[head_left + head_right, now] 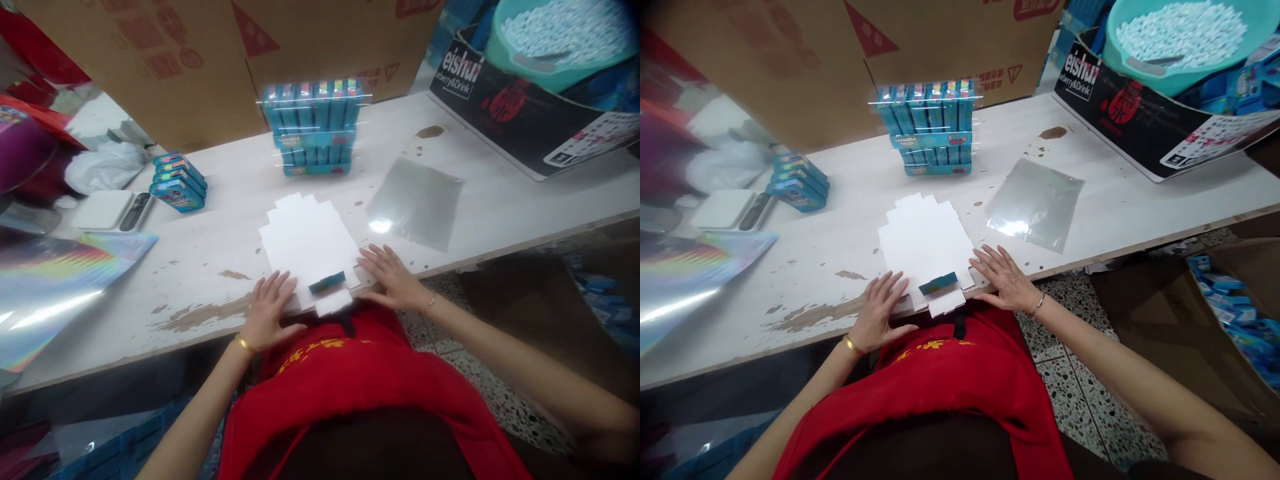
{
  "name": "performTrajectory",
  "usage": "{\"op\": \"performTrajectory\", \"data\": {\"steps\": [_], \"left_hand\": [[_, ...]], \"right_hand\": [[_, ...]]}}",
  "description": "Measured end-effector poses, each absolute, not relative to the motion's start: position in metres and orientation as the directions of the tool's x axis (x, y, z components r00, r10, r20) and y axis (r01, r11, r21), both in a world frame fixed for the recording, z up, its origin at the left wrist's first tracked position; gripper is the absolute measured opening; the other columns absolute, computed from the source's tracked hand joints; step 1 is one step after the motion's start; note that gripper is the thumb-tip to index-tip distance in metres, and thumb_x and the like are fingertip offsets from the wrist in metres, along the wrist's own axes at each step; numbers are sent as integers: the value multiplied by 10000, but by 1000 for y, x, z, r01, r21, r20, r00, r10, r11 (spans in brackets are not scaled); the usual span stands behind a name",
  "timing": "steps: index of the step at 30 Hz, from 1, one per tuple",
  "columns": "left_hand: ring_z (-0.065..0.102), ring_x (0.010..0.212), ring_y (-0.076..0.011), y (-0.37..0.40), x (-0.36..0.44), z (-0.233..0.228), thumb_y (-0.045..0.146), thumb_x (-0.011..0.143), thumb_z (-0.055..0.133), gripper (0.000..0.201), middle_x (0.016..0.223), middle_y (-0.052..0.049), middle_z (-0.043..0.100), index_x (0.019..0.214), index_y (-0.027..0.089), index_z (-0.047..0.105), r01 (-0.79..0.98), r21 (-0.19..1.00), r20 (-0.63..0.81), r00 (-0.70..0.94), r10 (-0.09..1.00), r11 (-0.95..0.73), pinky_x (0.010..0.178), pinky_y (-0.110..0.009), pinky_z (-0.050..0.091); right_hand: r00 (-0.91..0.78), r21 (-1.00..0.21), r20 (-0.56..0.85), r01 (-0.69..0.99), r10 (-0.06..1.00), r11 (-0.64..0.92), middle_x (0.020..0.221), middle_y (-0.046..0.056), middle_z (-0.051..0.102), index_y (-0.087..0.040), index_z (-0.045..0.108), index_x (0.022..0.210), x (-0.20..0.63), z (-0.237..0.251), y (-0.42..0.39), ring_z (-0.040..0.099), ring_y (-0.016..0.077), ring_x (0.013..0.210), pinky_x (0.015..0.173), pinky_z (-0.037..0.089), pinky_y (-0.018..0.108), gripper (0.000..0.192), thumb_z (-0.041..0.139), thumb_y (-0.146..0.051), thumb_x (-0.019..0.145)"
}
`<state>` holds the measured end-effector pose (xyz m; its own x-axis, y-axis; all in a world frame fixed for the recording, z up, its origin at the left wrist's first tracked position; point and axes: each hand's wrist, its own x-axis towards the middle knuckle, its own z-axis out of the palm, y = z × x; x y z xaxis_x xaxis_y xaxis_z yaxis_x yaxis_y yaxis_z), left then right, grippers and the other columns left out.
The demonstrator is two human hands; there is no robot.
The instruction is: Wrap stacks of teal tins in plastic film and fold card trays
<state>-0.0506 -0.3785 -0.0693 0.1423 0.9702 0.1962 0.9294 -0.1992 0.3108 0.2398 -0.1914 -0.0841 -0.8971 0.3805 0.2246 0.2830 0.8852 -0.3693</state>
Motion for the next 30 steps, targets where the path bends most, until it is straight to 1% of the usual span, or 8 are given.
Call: {"op": "performTrajectory", "data": {"steps": [5, 10, 15, 18, 22, 25, 28, 30], "left_hand": [[395, 1316, -291, -371, -55, -82, 363, 849, 579, 410, 1348, -120, 516, 1240, 243, 554, 892, 309, 183, 284, 941, -329, 1041, -515, 358], [456, 1270, -302, -370, -50, -80, 413, 816, 611, 449, 1284, -126, 572, 1211, 204, 570, 897, 305, 225, 259, 939, -320, 1017, -521, 398], [527, 1206, -275, -370, -45, -79, 294, 860, 562, 233, 1158, -93, 651, 1061, 207, 640, 892, 310, 269, 250, 930, -330, 974, -463, 461], [628, 1048, -212, -372, -46, -70, 221, 891, 497, 205, 1050, -85, 688, 1040, 193, 635, 851, 389, 307, 241, 921, -352, 879, -369, 531], [643, 845, -144, -378, -50, -47, 193, 919, 441, 198, 914, -60, 683, 976, 184, 630, 770, 615, 296, -27, 955, -169, 768, -280, 531], [620, 784, -133, -381, -50, -37, 229, 926, 444, 197, 840, -36, 663, 898, 188, 635, 683, 728, 247, -172, 954, -66, 743, -263, 511], [610, 761, -139, -384, -51, -41, 269, 934, 426, 230, 821, -34, 658, 868, 191, 632, 638, 768, 173, -127, 977, -53, 715, -266, 501], [617, 834, -158, -389, -52, -48, 288, 935, 424, 223, 893, -48, 670, 918, 198, 627, 627, 775, 149, -66, 987, -75, 759, -292, 500]], "right_hand": [[-925, -417, 182, 234, 333, 878, 1486, 31, 323, -306, 228, 1449, 236, -90, -187, 234, 276, 1389, 1138, 220, 546, 777, 650, -415, 807], [-920, -428, 183, 244, 348, 870, 1473, 73, 340, -269, 207, 1460, 230, -91, -187, 234, 274, 1387, 1137, 204, 545, 809, 613, -526, 808], [-913, -412, 223, 228, 340, 882, 1459, 82, 360, -250, 240, 1449, 228, -92, -190, 214, 278, 1394, 1140, 171, 561, 800, 605, -550, 802], [-907, -423, 233, 230, 351, 876, 1464, 86, 352, -259, 220, 1455, 230, -87, -193, 212, 295, 1394, 1133, 179, 575, 855, 631, -566, 771], [-901, -427, 260, 215, 347, 878, 1483, 95, 318, -249, 195, 1465, 232, -77, -198, 206, 298, 1396, 1138, 183, 567, 898, 646, -566, 756], [-885, -438, 306, 196, 351, 877, 1472, 81, 342, -265, 314, 1421, 226, -76, -205, 223, 287, 1392, 1133, 197, 571, 701, 616, -462, 820], [-857, -481, 362, 166, 367, 861, 1309, 34, 540, -309, 548, 1227, 216, -81, -212, 323, 254, 1346, 1124, 179, 592, 342, 528, -277, 887], [-831, -560, 374, 152, 412, 814, 1132, 13, 642, -307, 634, 1071, 209, -86, -217, 453, 225, 1240, 1116, 194, 585, 239, 492, -222, 899]]}}
